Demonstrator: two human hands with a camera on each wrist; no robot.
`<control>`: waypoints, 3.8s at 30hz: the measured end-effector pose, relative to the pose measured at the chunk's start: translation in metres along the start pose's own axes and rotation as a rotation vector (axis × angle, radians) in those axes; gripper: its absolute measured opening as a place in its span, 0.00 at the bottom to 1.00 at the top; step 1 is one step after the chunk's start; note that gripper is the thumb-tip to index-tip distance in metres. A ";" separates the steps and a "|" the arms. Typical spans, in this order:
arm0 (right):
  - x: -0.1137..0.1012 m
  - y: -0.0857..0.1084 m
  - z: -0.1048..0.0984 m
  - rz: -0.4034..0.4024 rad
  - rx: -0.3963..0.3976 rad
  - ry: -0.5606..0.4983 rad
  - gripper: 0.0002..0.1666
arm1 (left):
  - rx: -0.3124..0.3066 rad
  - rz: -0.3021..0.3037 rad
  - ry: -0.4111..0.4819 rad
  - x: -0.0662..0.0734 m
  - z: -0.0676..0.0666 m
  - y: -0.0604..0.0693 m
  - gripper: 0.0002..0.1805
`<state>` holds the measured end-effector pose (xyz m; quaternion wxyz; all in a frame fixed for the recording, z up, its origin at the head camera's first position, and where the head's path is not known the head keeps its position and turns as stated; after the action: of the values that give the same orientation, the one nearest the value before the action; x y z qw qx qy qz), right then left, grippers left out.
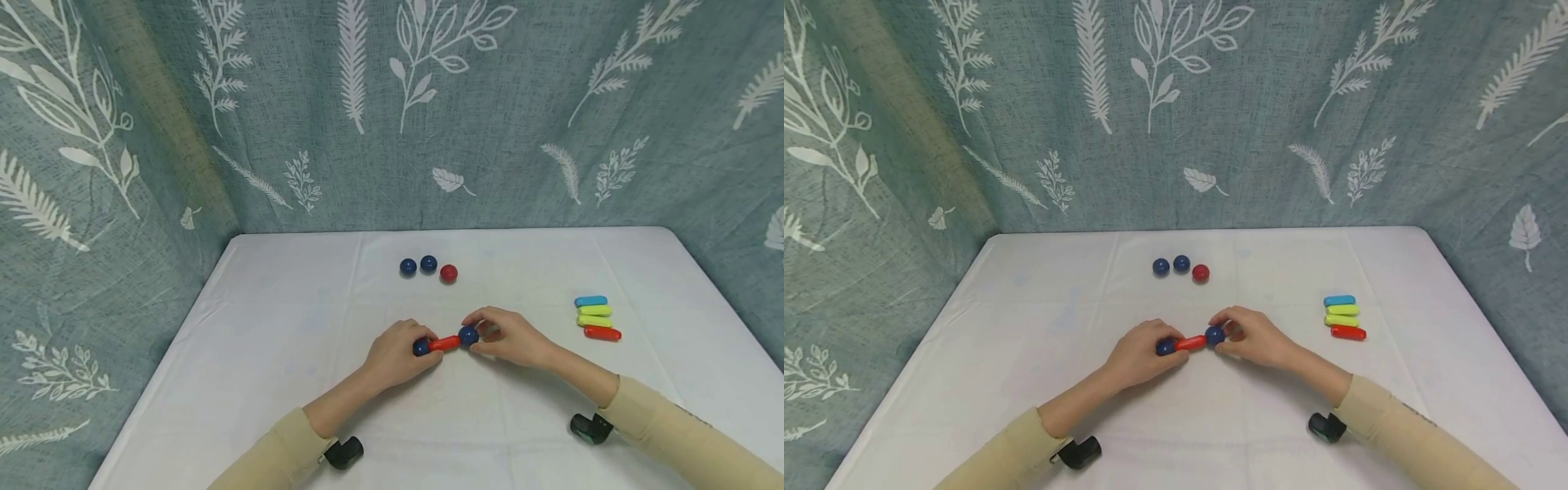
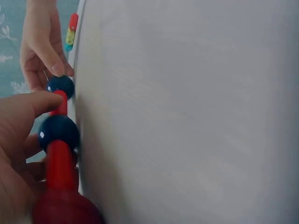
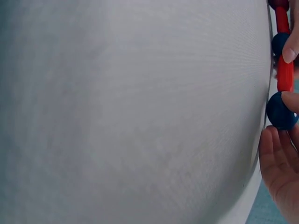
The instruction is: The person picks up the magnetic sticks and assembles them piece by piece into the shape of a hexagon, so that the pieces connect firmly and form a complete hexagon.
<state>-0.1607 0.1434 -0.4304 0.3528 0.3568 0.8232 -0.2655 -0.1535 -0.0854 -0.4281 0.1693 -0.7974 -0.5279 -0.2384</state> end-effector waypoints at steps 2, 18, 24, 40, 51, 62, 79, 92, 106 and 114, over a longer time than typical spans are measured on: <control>0.000 0.001 -0.001 -0.002 0.003 -0.001 0.22 | -0.012 0.013 -0.018 0.007 0.001 -0.003 0.15; 0.004 0.004 -0.005 0.044 -0.007 0.015 0.20 | -0.037 -0.060 0.043 0.034 0.020 -0.023 0.19; 0.007 0.013 -0.018 0.081 0.032 0.035 0.18 | -0.037 -0.044 0.046 0.030 0.022 -0.022 0.19; 0.042 0.071 -0.113 0.404 0.223 0.430 0.21 | -0.045 -0.010 0.071 0.015 0.019 -0.015 0.19; 0.053 0.059 -0.110 0.387 0.134 0.396 0.18 | -0.061 -0.021 0.069 0.014 0.019 -0.013 0.20; 0.033 0.035 -0.070 0.210 0.100 0.356 0.11 | -0.062 -0.004 0.055 0.011 0.019 -0.012 0.19; -0.005 0.005 -0.013 0.000 -0.010 0.270 0.11 | -0.036 0.031 0.075 0.007 0.016 -0.010 0.18; -0.009 0.002 -0.002 -0.046 -0.022 0.261 0.12 | -0.028 0.033 0.075 0.007 0.015 -0.009 0.17; -0.006 0.002 0.005 -0.082 0.012 0.168 0.13 | 0.034 0.121 -0.020 0.019 0.014 -0.014 0.16; -0.007 -0.002 0.004 -0.071 0.021 0.140 0.13 | 0.003 0.091 0.022 0.013 0.015 -0.014 0.13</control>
<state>-0.1568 0.1369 -0.4267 0.2809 0.3488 0.8551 -0.2611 -0.1589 -0.0625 -0.4333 0.1870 -0.8177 -0.4894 -0.2385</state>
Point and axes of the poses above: each hand's wrist, its own y-axis away from the middle knuckle, its own z-axis out of the palm, x = y × z, the point moved 2 cm from there along -y, towards the middle knuckle, and after that the axes turned 9 degrees about -z, right-handed, at the moved point
